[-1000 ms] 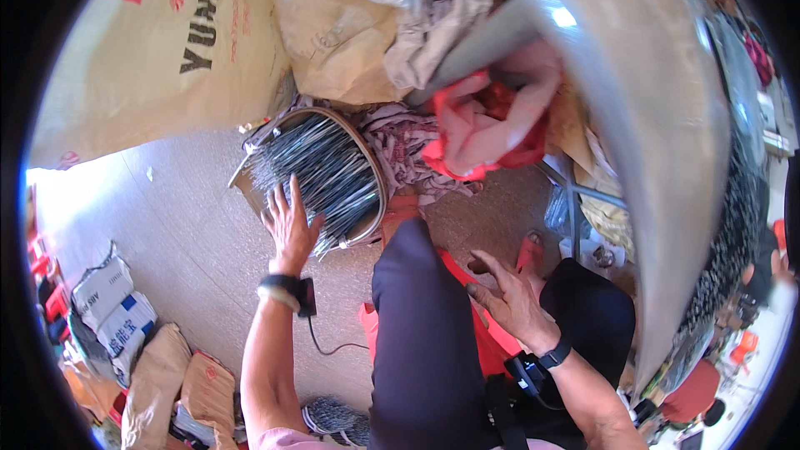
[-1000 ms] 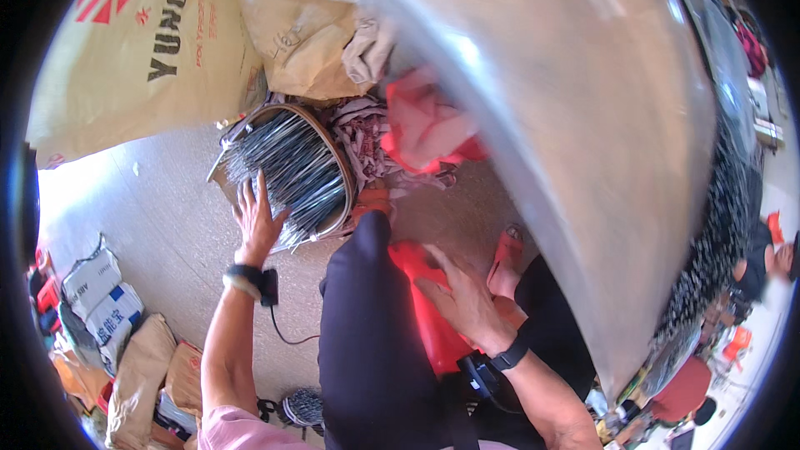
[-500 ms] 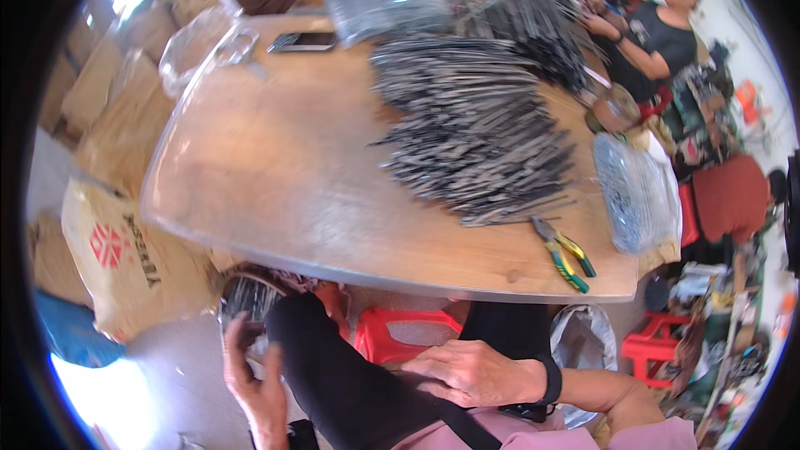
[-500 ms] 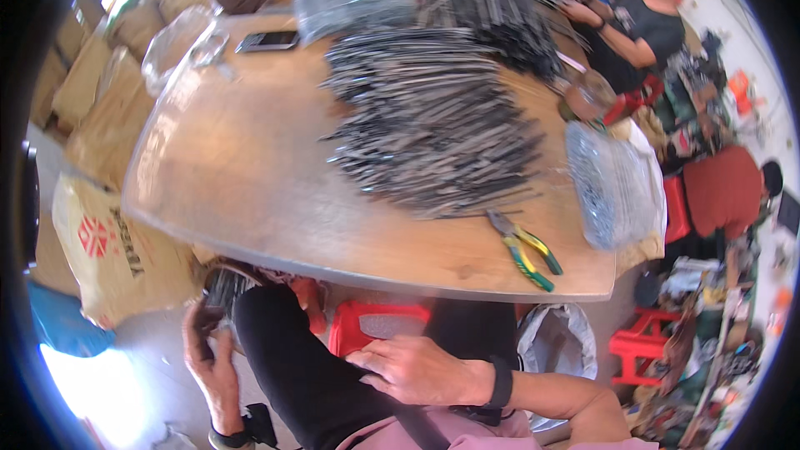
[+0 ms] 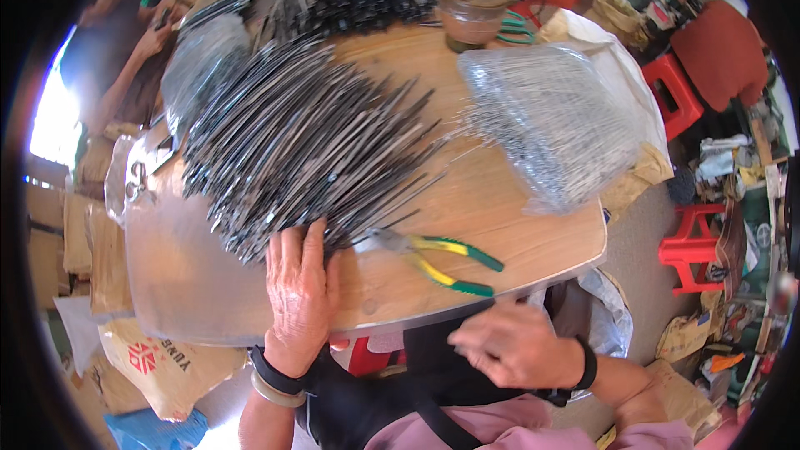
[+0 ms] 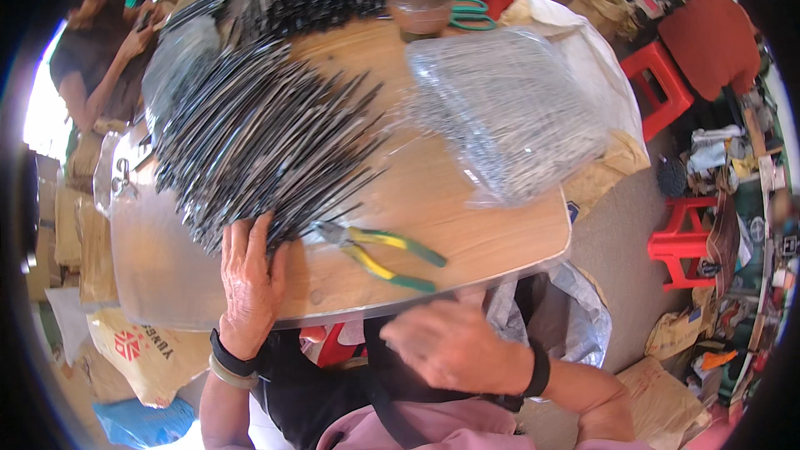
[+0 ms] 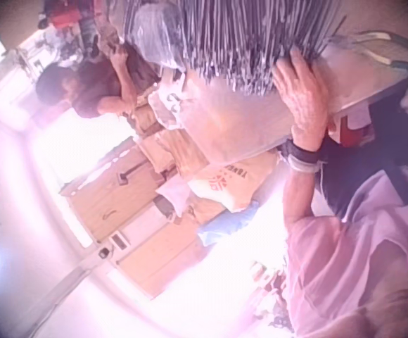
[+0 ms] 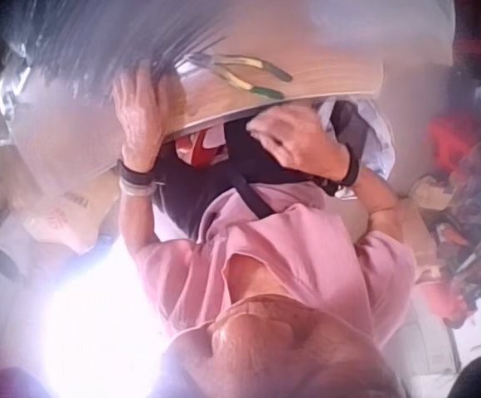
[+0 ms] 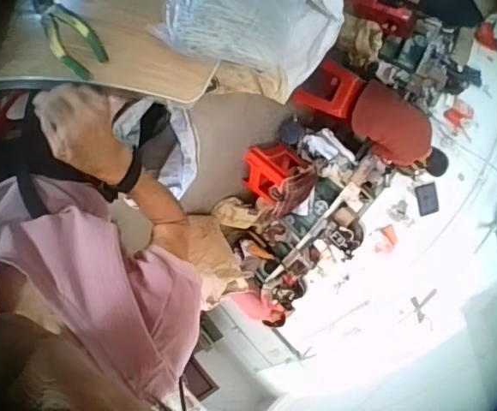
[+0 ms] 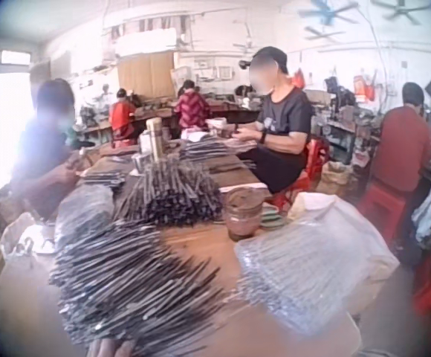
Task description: The person uses pliers to trim the ends of thin metal rods while holding them by hand, then gathers a bundle of the rods and places it into a cardboard box on the floor.
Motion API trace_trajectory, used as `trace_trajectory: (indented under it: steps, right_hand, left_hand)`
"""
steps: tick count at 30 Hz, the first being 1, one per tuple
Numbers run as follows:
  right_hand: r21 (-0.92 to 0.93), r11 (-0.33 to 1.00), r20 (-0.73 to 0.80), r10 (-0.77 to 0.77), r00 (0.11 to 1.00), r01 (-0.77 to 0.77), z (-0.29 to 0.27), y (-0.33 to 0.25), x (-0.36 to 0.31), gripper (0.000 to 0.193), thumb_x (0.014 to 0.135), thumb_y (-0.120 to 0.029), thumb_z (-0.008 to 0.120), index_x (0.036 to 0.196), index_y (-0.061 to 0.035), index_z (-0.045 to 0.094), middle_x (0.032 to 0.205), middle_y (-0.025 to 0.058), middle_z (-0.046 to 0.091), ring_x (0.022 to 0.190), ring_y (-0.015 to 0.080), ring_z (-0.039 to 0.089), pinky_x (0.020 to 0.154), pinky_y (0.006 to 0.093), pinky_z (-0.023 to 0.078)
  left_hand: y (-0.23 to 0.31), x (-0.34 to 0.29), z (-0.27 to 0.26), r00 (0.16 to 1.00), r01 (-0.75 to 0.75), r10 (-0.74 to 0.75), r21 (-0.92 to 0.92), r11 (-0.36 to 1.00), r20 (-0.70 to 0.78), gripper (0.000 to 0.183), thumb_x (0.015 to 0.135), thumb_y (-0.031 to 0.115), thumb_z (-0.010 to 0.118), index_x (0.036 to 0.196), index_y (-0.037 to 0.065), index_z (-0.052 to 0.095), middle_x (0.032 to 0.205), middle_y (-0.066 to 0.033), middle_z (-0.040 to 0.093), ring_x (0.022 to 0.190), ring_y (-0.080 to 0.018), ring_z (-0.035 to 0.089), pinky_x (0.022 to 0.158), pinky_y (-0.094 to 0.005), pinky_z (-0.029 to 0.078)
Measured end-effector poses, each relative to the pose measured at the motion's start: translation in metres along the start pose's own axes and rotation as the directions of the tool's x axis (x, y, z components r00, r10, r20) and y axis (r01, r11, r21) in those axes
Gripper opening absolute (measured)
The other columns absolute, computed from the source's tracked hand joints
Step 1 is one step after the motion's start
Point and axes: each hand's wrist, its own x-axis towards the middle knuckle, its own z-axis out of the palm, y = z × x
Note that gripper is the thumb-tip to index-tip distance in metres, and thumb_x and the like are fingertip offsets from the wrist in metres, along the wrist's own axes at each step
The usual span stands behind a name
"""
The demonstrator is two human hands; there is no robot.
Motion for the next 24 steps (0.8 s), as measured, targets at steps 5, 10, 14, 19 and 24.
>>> trace_trajectory:
  steps: [5,10,14,19,24]
  right_hand:
    - [-0.325,0.945,-0.267,-0.116,0.957,0.024,-0.055,0.052,0.062,0.021,0.071,0.000,0.070,0.090,-0.0050,0.064,0.074,0.0055,0.060,0.059,0.0217,0.058,0.053,0.0341,0.046]
    - [-0.663,0.740,0.073,-0.082,0.994,0.110,-0.041,0.086,0.109,0.011,0.074,-0.013,0.062,0.082,-0.0047,0.063,0.074,0.0068,0.056,0.061,0.0208,0.061,0.056,0.0338,0.048]
    - [-0.666,0.731,0.036,-0.167,0.985,0.148,-0.045,0.090,0.111,0.006,0.074,-0.012,0.060,0.071,-0.0066,0.057,0.077,0.0065,0.055,0.063,0.0202,0.060,0.056,0.0331,0.047]
    - [-0.424,0.903,-0.348,-0.238,0.907,0.074,-0.077,0.034,0.097,0.008,0.078,-0.005,0.066,0.085,-0.0038,0.066,0.081,0.0082,0.060,0.067,0.0200,0.059,0.060,0.0301,0.047]
    - [0.494,0.864,-0.617,0.431,0.658,-0.102,-0.068,-0.013,0.057,0.014,0.089,-0.004,0.066,0.102,0.0008,0.068,0.083,0.0078,0.068,0.072,0.0118,0.064,0.069,0.0231,0.050]
  left_hand:
    - [-0.014,0.000,0.003,0.975,-0.033,0.037,-0.024,0.999,0.217,0.032,0.080,0.002,0.063,0.112,-0.001,0.059,0.097,-0.0188,0.051,0.091,-0.0369,0.050,0.082,-0.0455,0.042]
    - [0.010,0.000,-0.015,0.999,-0.027,0.026,0.049,0.998,0.032,0.030,0.080,0.002,0.062,0.110,-0.002,0.058,0.095,-0.0203,0.049,0.093,-0.0388,0.049,0.084,-0.0456,0.042]
    - [-0.011,-0.005,-0.009,0.970,-0.023,0.017,0.020,1.000,0.244,0.025,0.081,0.003,0.063,0.106,-0.002,0.059,0.094,-0.0187,0.051,0.092,-0.0373,0.051,0.079,-0.0451,0.044]
    - [-0.017,-0.008,-0.013,0.985,-0.092,0.092,-0.012,0.996,0.149,0.015,0.081,0.003,0.061,0.095,-0.001,0.059,0.090,-0.0152,0.052,0.086,-0.0346,0.052,0.070,-0.0442,0.046]
    - [-0.031,-0.008,-0.016,0.951,-0.223,0.204,0.058,0.973,0.231,0.013,0.081,0.005,0.063,0.093,0.000,0.061,0.085,-0.0132,0.053,0.083,-0.0329,0.056,0.067,-0.0443,0.048]
